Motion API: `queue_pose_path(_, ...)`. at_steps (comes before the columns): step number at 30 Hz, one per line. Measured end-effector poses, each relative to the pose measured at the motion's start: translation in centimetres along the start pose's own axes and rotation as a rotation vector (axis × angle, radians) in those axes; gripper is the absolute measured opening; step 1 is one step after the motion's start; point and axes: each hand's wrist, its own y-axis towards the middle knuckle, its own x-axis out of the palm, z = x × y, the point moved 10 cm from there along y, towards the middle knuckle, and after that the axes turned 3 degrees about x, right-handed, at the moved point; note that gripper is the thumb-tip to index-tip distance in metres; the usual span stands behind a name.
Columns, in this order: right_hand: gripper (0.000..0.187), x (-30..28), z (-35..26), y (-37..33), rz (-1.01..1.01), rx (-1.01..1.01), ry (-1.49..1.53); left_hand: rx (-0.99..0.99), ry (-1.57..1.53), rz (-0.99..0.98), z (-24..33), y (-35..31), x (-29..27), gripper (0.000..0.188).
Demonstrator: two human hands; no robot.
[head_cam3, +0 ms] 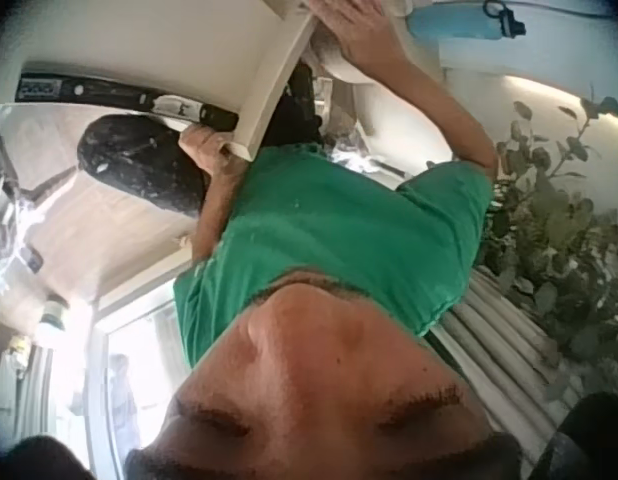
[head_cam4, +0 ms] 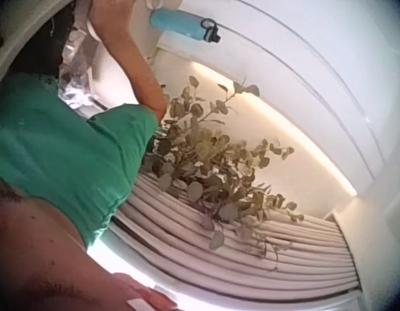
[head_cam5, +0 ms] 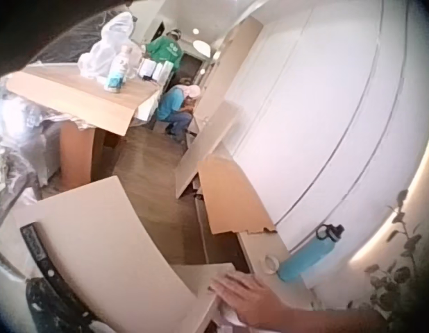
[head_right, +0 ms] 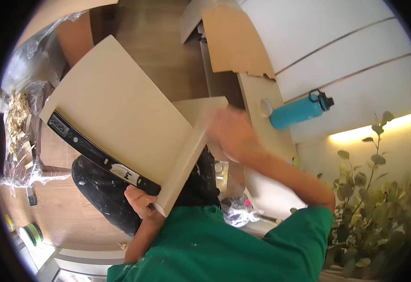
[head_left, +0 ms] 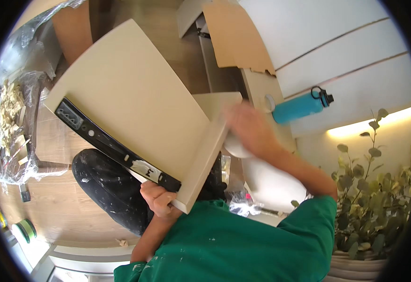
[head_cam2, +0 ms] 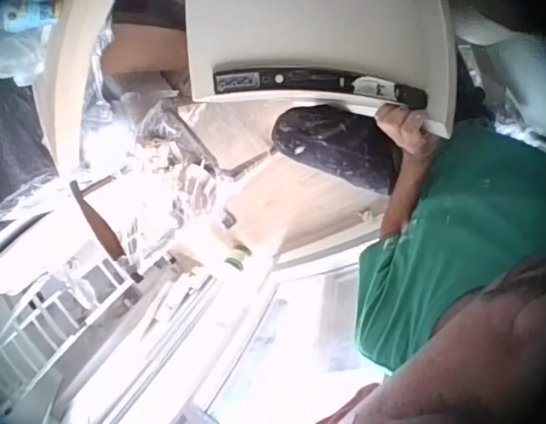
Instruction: The person sands the edges and corners of a small white wooden shelf using a sanding block, then applies a liquid substance along the seams with a thin paintbrush before resuming sanding on different sections of the piece.
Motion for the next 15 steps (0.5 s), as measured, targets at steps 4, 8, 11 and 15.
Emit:
queue_pose_path(4, 0.045, -0.1, 0.7, 0.5, 0.001, -0.027, -0.020, 0.022, -0.021, 0.010, 0.0, 0.8, 0.5, 0.042)
queue_pose_path(8, 0.044, 0.5, 0.0, -0.2, 0.005, -0.013, -0.001, 0.029, 0.010, -0.025, 0.0, 0.5, 0.1, 0.041)
queue_pose_path(11, 0.044, 0.2, 3.2, 0.9, 0.055, 0.038, -0.073, 0.026, -0.005, -0.003, 0.2, 0.9, 0.1, 0.042)
queue_pose_path(15, 0.051, -0.5, -1.5, -0.1, 0.003, -0.038, 0.017, 0.023, 0.014, -0.032, -0.1, 1.1, 0.1, 0.044)
